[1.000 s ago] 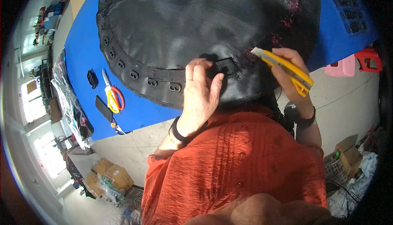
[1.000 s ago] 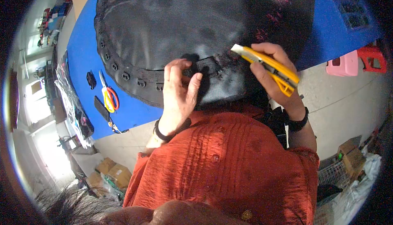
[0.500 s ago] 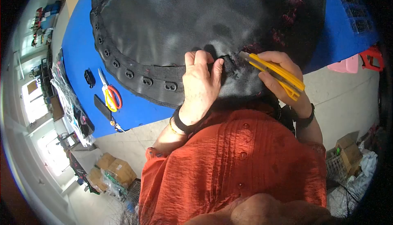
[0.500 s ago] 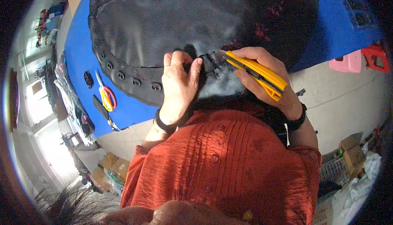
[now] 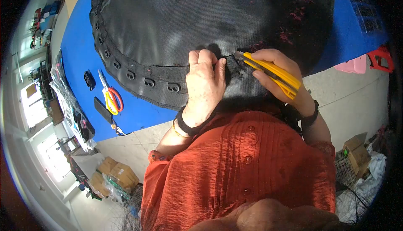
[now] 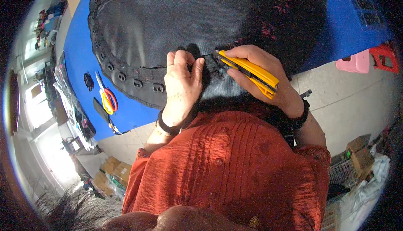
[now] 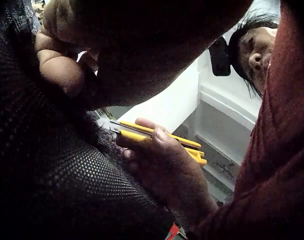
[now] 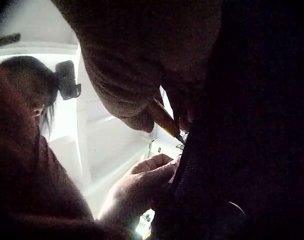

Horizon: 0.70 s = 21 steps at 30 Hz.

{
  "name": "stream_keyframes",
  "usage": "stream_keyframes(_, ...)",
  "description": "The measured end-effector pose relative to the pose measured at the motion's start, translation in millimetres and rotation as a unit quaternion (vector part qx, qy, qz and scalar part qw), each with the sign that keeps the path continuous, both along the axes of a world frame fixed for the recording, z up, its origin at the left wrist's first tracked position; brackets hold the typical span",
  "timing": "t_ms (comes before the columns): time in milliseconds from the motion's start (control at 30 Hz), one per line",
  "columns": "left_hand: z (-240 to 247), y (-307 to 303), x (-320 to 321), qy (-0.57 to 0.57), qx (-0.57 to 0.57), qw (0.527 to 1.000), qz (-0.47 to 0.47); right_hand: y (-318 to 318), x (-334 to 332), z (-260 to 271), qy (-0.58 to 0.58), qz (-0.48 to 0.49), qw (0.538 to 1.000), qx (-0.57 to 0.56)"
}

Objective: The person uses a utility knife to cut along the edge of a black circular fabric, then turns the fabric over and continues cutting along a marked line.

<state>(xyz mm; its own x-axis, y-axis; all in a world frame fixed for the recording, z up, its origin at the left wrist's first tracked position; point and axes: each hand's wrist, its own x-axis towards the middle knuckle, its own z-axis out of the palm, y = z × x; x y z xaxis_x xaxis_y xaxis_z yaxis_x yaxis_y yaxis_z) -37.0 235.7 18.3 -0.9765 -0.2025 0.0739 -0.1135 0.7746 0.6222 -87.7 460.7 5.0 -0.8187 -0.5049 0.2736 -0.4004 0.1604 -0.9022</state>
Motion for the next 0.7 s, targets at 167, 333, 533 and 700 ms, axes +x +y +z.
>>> stream_keyframes(167, 2.3, 1.7, 0.2, -0.001, -0.004, 1.000, 0.002, 1.0, 1.3, 3.1, -0.030, 0.002, 1.000, -0.002)
stream_keyframes(333, -1.2, 0.5, 0.9, 0.015, -0.016, 1.000, -0.010, 5.7, 0.8, 5.1, -0.044, 0.032, 0.998, -0.009)
stream_keyframes(533, -3.1, 1.1, 2.1, 0.028, -0.021, 0.999, -0.008, 11.9, 3.0, 11.8, 0.016, 0.043, 0.999, 0.027)
stream_keyframes(700, -3.6, -1.0, 2.9, 0.022, -0.027, 0.999, -0.018, 17.5, 6.6, 14.9, 0.062, 0.035, 0.995, 0.066)
